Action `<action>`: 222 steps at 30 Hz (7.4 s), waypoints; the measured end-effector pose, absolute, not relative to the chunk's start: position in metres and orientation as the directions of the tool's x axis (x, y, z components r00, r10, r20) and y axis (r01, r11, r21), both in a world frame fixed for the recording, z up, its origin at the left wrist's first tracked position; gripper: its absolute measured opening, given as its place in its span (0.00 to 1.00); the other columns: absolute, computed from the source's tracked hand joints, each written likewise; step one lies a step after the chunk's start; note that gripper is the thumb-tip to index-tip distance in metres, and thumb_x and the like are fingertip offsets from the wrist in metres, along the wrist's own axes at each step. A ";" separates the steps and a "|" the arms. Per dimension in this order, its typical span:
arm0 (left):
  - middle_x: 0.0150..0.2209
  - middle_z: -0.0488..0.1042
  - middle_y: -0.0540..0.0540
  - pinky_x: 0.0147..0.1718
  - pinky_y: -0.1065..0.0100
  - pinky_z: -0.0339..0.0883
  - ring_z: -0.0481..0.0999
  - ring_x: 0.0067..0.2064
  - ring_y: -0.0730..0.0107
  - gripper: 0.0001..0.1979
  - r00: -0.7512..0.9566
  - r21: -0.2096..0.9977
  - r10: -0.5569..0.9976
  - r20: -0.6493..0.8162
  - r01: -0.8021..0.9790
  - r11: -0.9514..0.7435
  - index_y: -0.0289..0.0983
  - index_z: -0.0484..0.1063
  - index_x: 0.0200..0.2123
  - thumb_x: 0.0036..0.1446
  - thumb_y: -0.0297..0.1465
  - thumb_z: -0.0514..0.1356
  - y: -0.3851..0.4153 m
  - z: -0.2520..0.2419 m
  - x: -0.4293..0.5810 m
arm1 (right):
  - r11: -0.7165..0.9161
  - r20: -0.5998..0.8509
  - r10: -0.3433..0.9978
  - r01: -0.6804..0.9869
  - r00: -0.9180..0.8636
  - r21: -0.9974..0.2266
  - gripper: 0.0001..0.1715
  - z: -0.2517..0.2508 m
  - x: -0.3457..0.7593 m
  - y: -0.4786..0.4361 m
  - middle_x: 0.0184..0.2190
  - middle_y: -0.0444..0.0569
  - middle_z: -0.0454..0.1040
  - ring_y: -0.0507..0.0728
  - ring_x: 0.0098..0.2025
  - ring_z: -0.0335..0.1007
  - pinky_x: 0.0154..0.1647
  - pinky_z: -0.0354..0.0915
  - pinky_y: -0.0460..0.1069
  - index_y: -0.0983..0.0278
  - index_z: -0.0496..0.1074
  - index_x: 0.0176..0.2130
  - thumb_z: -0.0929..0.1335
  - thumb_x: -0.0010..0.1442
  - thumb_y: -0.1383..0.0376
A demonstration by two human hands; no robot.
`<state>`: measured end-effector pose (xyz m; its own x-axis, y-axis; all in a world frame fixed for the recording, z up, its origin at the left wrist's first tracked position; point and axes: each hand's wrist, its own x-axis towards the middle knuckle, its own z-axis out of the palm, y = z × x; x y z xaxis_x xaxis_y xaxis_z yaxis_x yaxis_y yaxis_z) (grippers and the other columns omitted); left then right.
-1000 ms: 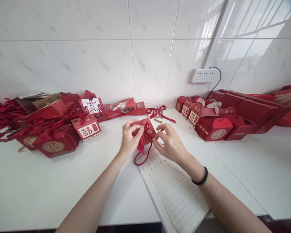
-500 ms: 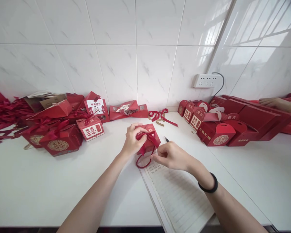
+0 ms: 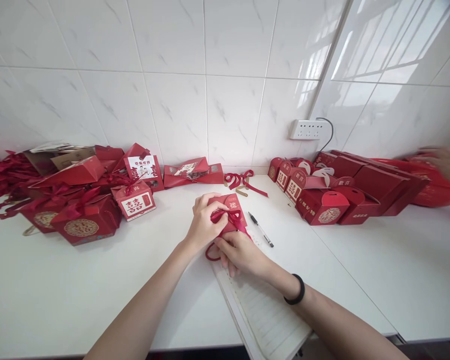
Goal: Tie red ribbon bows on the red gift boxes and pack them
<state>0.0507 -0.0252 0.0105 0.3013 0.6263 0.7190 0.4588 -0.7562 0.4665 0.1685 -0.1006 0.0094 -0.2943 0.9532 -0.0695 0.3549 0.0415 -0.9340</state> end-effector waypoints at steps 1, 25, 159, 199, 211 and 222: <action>0.47 0.67 0.46 0.53 0.54 0.60 0.64 0.51 0.60 0.06 0.299 0.471 0.629 0.717 0.457 -0.755 0.41 0.73 0.30 0.51 0.26 0.57 -0.025 0.010 0.051 | 0.055 -0.058 0.953 0.357 -0.298 -0.932 0.17 0.010 0.167 -0.101 0.17 0.41 0.68 0.47 0.12 0.62 0.11 0.55 0.41 0.65 0.63 0.24 0.57 0.64 0.67; 0.49 0.67 0.48 0.55 0.56 0.59 0.63 0.53 0.61 0.05 0.326 0.470 0.631 0.704 0.452 -0.758 0.41 0.73 0.31 0.52 0.28 0.58 -0.026 0.009 0.052 | 0.165 0.184 0.983 0.447 -0.002 -0.879 0.19 0.037 0.219 -0.081 0.15 0.42 0.65 0.48 0.16 0.57 0.17 0.51 0.43 0.65 0.69 0.27 0.65 0.55 0.52; 0.51 0.63 0.40 0.39 0.65 0.69 0.65 0.53 0.61 0.06 0.315 0.635 0.647 0.695 0.155 -0.757 0.39 0.62 0.33 0.53 0.33 0.56 -0.011 -0.007 0.041 | 0.137 0.165 0.978 0.202 0.130 -0.970 0.22 0.035 0.227 -0.071 0.29 0.49 0.70 0.53 0.30 0.66 0.28 0.63 0.47 0.67 0.68 0.26 0.69 0.48 0.49; 0.46 0.69 0.43 0.43 0.62 0.68 0.69 0.49 0.65 0.12 0.299 0.457 0.522 0.799 0.264 -0.849 0.40 0.65 0.37 0.53 0.20 0.48 -0.017 0.002 0.048 | 0.044 0.032 0.998 0.235 -0.053 -0.971 0.24 0.038 0.241 -0.072 0.26 0.46 0.69 0.51 0.27 0.66 0.29 0.62 0.47 0.66 0.66 0.32 0.69 0.51 0.48; 0.32 0.75 0.47 0.44 0.58 0.68 0.71 0.43 0.63 0.10 0.409 0.431 0.503 0.762 0.260 -0.864 0.40 0.73 0.30 0.52 0.24 0.52 -0.026 0.017 0.045 | 0.060 0.019 0.979 0.198 -0.201 -0.978 0.19 0.037 0.235 -0.073 0.22 0.42 0.66 0.50 0.24 0.66 0.28 0.62 0.46 0.65 0.64 0.26 0.71 0.50 0.53; 0.37 0.70 0.46 0.47 0.57 0.65 0.68 0.46 0.63 0.03 0.363 0.422 0.545 0.755 0.368 -0.829 0.40 0.70 0.29 0.53 0.26 0.58 -0.025 0.014 0.049 | 0.086 0.051 0.980 0.181 -0.192 -0.980 0.16 0.034 0.234 -0.075 0.23 0.42 0.67 0.50 0.25 0.66 0.27 0.62 0.45 0.65 0.63 0.29 0.72 0.49 0.59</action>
<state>0.0490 -0.0246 0.0140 0.3630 0.5455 0.7555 0.3680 -0.8287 0.4216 0.2337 -0.0750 0.0345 -0.1923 0.9800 0.0508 0.1813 0.0864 -0.9796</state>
